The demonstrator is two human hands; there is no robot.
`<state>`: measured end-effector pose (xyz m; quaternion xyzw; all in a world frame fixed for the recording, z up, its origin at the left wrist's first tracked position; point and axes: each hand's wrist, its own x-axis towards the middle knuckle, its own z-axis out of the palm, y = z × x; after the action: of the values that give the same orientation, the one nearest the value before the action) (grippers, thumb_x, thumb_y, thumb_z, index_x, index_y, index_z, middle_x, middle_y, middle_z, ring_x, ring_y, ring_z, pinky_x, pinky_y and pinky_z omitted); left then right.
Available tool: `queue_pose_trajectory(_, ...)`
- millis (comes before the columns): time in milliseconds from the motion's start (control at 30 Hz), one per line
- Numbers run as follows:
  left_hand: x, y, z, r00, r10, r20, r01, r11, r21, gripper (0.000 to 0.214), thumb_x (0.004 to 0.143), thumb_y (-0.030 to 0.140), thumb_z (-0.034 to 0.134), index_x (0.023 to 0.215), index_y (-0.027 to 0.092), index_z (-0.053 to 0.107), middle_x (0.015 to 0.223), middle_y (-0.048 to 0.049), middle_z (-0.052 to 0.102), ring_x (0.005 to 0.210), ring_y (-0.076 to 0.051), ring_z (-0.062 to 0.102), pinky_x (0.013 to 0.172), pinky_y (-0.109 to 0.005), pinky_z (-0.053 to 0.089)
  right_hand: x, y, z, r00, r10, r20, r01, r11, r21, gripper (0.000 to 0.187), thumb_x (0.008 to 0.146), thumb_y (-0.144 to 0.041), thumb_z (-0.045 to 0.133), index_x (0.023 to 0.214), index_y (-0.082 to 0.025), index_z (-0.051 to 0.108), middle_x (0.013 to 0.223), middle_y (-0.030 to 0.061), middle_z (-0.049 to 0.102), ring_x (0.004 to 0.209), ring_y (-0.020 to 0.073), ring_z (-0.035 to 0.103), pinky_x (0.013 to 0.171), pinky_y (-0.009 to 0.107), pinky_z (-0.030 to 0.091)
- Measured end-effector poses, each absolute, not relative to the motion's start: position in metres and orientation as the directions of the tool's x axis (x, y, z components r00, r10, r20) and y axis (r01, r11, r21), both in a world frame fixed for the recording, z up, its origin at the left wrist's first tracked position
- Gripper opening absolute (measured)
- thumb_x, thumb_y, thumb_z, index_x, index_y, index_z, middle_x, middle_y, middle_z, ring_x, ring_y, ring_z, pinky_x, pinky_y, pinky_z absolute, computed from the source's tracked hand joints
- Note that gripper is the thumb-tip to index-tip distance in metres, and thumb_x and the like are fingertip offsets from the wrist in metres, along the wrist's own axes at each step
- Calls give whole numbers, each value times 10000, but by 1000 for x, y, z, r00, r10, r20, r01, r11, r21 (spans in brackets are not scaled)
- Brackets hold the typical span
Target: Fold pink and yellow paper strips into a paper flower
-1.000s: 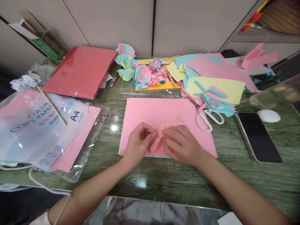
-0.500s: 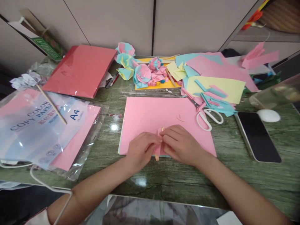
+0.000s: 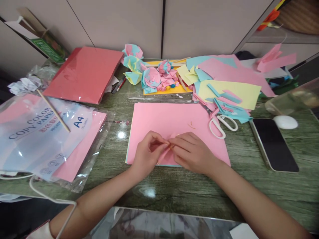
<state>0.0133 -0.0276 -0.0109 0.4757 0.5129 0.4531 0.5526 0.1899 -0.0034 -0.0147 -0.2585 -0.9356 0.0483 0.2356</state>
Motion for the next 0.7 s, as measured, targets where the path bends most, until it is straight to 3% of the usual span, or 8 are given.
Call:
queue_pose_trajectory(167, 12, -32, -13, 95, 982, -160, 67, 154, 986, 101, 751, 217, 602, 787, 184, 514, 758, -1, 595, 760, -135, 597, 667, -262, 486, 190, -2, -16, -829, 454, 327, 428, 891, -152, 139, 823, -133, 451, 813, -134, 589, 899, 84, 621, 871, 198, 490, 752, 360, 433)
queue_pose_trajectory(433, 8, -20, -16, 287, 937, -201, -215, 267, 939, 143, 752, 160, 607, 780, 165, 466, 778, 0, 627, 763, -101, 601, 762, -260, 469, 192, 0, -8, -738, 632, 237, 444, 719, -535, 98, 776, -110, 481, 724, -156, 551, 915, 69, 610, 886, 162, 505, 775, 312, 458)
queue_pose_trajectory(533, 8, -20, -17, 298, 936, -188, -261, 270, 927, 139, 766, 157, 591, 773, 166, 453, 775, 3, 616, 755, -97, 598, 766, -263, 466, 192, 1, -6, -723, 653, 226, 446, 691, -569, 107, 763, -98, 471, 709, -166, 533, 903, 63, 616, 883, 166, 514, 767, 320, 464)
queue_pose_trajectory(700, 12, -24, -16, 295, 939, -174, -183, 234, 955, 148, 752, 147, 600, 750, 164, 452, 761, 0, 602, 736, -94, 569, 721, -246, 456, 190, -2, -9, -728, 637, 254, 435, 715, -547, 115, 775, -117, 465, 689, -170, 520, 855, 60, 620, 857, 164, 529, 755, 328, 477)
